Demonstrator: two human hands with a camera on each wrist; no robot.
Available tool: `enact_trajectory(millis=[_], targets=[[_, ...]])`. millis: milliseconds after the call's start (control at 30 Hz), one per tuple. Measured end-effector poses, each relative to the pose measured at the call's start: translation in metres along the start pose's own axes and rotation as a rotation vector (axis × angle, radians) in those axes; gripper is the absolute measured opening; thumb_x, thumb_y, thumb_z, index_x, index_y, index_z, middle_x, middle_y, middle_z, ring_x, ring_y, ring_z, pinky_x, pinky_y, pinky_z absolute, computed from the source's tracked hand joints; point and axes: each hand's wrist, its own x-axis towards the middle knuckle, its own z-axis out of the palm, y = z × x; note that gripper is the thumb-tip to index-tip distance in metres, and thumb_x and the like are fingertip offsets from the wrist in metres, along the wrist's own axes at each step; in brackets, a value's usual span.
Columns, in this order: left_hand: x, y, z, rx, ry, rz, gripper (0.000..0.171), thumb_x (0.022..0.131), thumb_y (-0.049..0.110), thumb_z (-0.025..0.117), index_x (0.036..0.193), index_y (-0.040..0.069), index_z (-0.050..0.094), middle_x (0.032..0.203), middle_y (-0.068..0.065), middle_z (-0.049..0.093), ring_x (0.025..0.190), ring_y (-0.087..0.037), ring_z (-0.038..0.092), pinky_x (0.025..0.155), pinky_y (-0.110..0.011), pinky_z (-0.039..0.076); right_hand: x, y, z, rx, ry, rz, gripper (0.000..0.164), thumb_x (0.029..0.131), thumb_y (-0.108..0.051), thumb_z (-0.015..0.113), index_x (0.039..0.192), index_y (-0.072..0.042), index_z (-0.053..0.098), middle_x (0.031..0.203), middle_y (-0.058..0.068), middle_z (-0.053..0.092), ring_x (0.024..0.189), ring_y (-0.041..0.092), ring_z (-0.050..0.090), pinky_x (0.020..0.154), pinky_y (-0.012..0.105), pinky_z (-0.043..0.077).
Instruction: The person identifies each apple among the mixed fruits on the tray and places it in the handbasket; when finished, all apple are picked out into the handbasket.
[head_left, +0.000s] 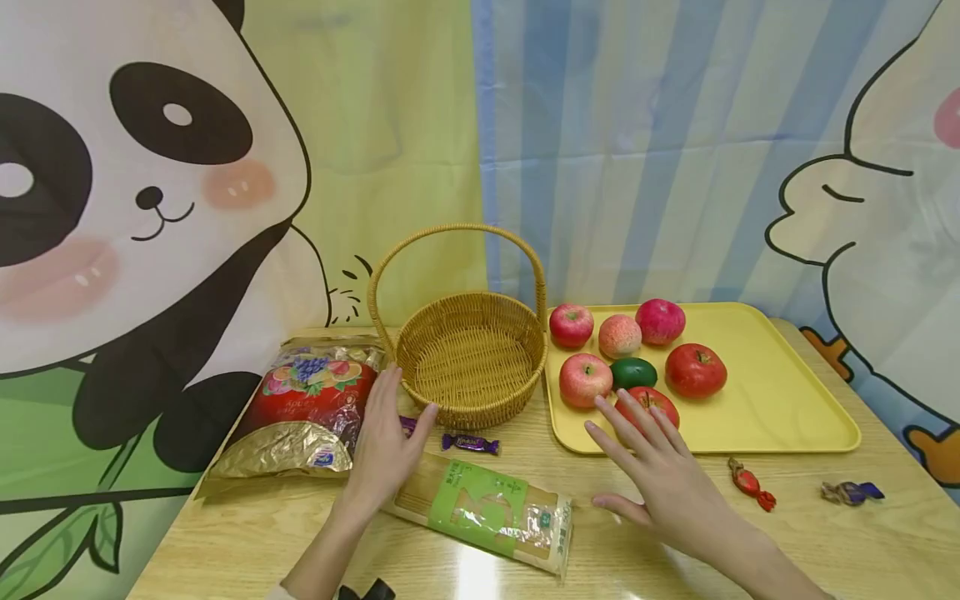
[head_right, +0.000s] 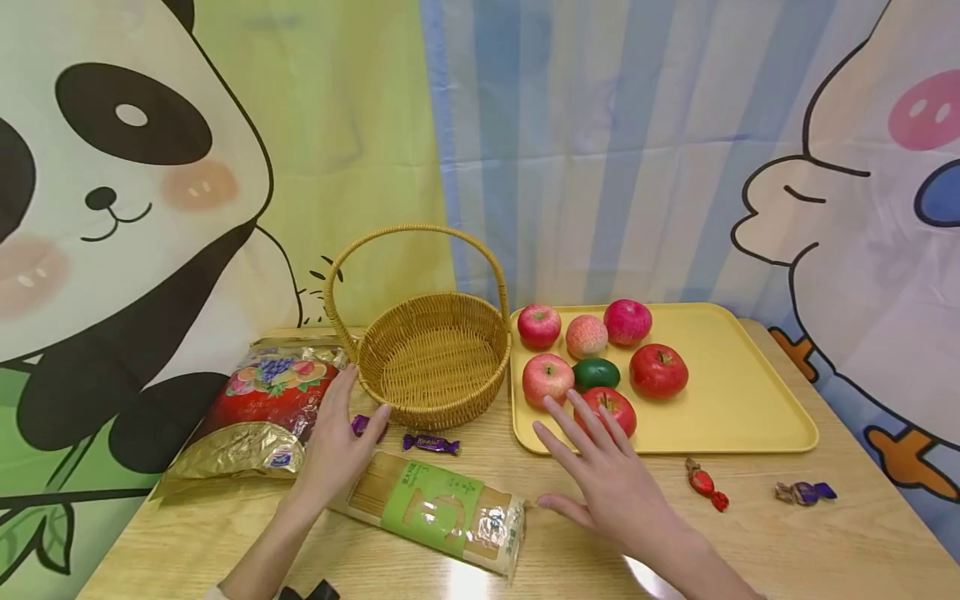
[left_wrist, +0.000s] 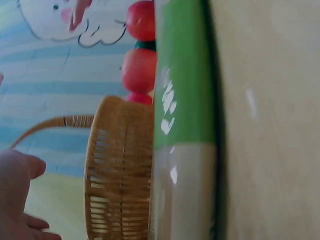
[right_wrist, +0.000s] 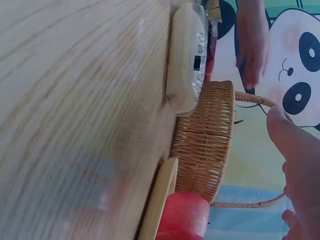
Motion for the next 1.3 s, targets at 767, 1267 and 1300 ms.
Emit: enact_trajectory(millis=[767,1267,1300], targets=[[0.048,-0.036,0.012,-1.075,-0.202,-0.647,0.065,0.104,0.017,0.044,0.157,0.011,0.007,0.16,-0.014,0.02,0.146,-0.031,0.027,0.12,-0.045,0.031,-0.013,0.098,0.001,0.549,-0.268,0.549,0.073,0.087,-0.032,0.073,0.143,0.003,0.041,0.141,0.027,0.046,0.118,0.047,0.053,0.095,0.06,0.05],[0.049,-0.037,0.013,-1.101,-0.208,-0.621,0.063,0.105,0.014,0.042,0.157,0.009,0.007,0.163,-0.013,0.013,0.148,-0.03,0.023,0.121,-0.044,0.03,-0.007,0.106,0.012,0.538,-0.332,0.612,0.086,0.077,-0.044,0.08,0.142,-0.003,0.042,0.136,0.03,0.05,0.121,0.047,0.052,0.095,0.061,0.05],[0.049,-0.037,0.013,-1.099,-0.206,-0.622,0.063,0.105,0.014,0.042,0.157,0.009,0.007,0.163,-0.013,0.013,0.148,-0.03,0.023,0.121,-0.044,0.03,-0.008,0.105,0.013,0.536,-0.325,0.615,0.085,0.077,-0.044,0.08,0.141,-0.003,0.043,0.136,0.03,0.051,0.12,0.047,0.053,0.095,0.061,0.05]])
